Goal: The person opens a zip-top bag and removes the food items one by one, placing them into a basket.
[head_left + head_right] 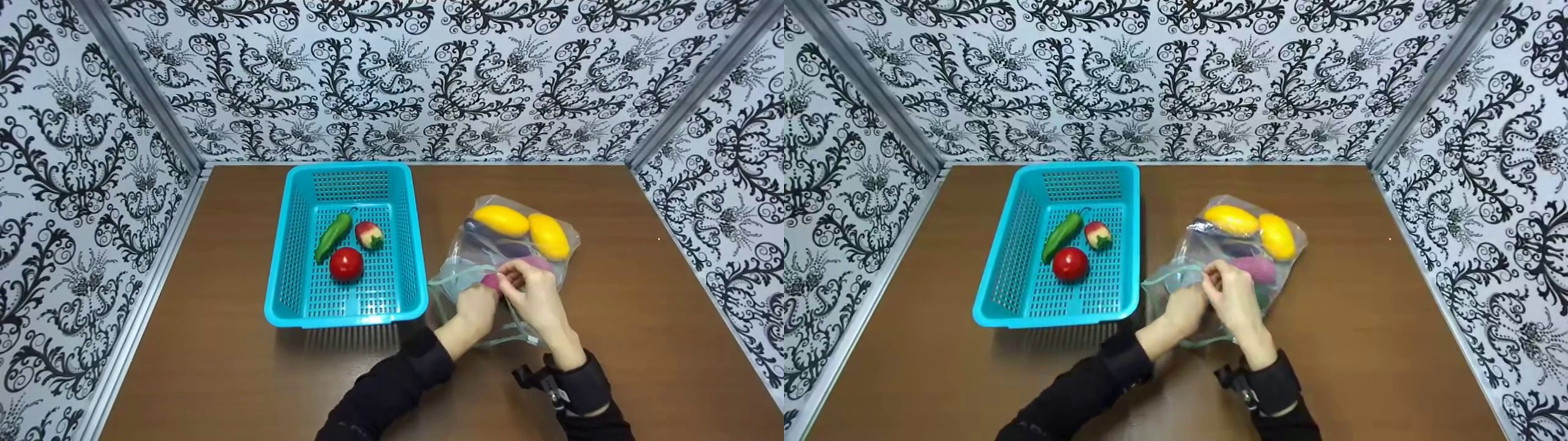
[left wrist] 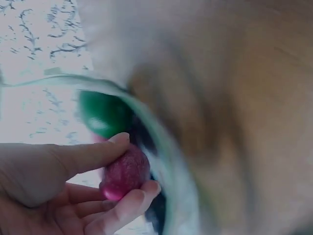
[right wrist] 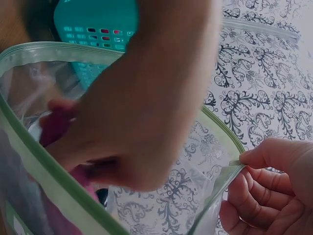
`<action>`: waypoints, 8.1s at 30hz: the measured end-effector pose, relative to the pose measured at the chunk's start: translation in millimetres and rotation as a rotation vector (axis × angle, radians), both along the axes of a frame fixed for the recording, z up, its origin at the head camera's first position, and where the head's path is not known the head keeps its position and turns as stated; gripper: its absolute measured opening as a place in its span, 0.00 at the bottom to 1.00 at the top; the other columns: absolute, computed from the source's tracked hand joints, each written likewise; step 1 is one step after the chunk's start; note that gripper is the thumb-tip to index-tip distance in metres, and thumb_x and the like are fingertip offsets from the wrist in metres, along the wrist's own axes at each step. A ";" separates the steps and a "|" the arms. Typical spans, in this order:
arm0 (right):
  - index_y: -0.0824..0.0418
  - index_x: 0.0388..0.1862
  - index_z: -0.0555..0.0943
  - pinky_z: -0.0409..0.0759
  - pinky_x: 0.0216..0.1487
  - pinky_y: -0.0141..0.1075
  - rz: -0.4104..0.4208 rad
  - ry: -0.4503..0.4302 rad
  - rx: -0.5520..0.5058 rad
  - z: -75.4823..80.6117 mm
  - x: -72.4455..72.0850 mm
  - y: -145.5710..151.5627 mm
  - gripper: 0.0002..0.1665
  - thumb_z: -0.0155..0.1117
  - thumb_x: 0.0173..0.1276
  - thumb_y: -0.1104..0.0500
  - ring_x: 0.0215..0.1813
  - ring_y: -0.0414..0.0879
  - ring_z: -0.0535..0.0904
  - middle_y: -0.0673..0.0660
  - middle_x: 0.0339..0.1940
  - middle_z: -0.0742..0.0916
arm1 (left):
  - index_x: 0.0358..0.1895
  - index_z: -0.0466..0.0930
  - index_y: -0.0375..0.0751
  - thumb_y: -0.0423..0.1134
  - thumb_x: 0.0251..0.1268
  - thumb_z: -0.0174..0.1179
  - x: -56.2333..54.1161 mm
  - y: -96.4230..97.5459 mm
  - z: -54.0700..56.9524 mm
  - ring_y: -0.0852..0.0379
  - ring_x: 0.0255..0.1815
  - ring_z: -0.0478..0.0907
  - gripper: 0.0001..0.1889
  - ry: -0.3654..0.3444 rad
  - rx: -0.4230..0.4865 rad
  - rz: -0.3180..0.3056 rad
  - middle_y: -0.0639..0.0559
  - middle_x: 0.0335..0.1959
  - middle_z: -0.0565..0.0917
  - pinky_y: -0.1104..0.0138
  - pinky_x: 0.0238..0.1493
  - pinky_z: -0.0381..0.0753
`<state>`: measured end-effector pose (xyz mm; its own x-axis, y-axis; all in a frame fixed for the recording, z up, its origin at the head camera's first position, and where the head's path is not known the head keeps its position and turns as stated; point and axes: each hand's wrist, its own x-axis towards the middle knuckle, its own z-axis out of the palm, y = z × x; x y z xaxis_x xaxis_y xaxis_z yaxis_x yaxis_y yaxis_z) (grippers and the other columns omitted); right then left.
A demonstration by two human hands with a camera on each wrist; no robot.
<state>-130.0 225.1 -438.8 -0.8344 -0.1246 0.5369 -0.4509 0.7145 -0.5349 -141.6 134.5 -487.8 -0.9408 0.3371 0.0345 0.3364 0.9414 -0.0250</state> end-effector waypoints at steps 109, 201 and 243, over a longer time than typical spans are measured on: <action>0.66 0.25 0.78 0.74 0.23 0.29 -0.029 -0.020 -0.012 1.0 1.1 11.0 0.03 0.63 0.52 0.71 0.20 0.40 0.73 0.52 0.18 0.79 | 0.35 0.78 0.29 0.29 0.51 0.56 -117.9 -232.0 65.3 0.41 0.35 0.78 0.08 0.090 0.492 0.538 0.35 0.35 0.80 0.53 0.33 0.76; 0.68 0.27 0.78 0.76 0.23 0.37 -0.001 -0.014 -0.024 5.7 0.9 3.8 0.03 0.61 0.56 0.67 0.21 0.40 0.74 0.53 0.20 0.80 | 0.61 0.61 0.33 0.41 0.49 0.63 0.8 -5.4 -18.2 0.52 0.51 0.70 0.35 -0.006 0.434 -0.446 0.44 0.57 0.67 0.70 0.47 0.71; 0.69 0.27 0.78 0.73 0.25 0.28 0.010 -0.021 -0.030 4.2 1.3 3.2 0.02 0.59 0.57 0.69 0.21 0.43 0.75 0.54 0.20 0.80 | 0.50 0.72 0.46 0.42 0.60 0.52 -40.9 28.3 -29.1 0.58 0.43 0.72 0.15 -0.077 -0.001 0.009 0.54 0.44 0.75 0.70 0.39 0.73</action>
<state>-128.7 228.3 -434.6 -0.8443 -0.1172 0.5229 -0.4465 0.6935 -0.5654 -182.5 162.8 -516.9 -0.9435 0.3291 -0.0386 0.3293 0.9442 0.0003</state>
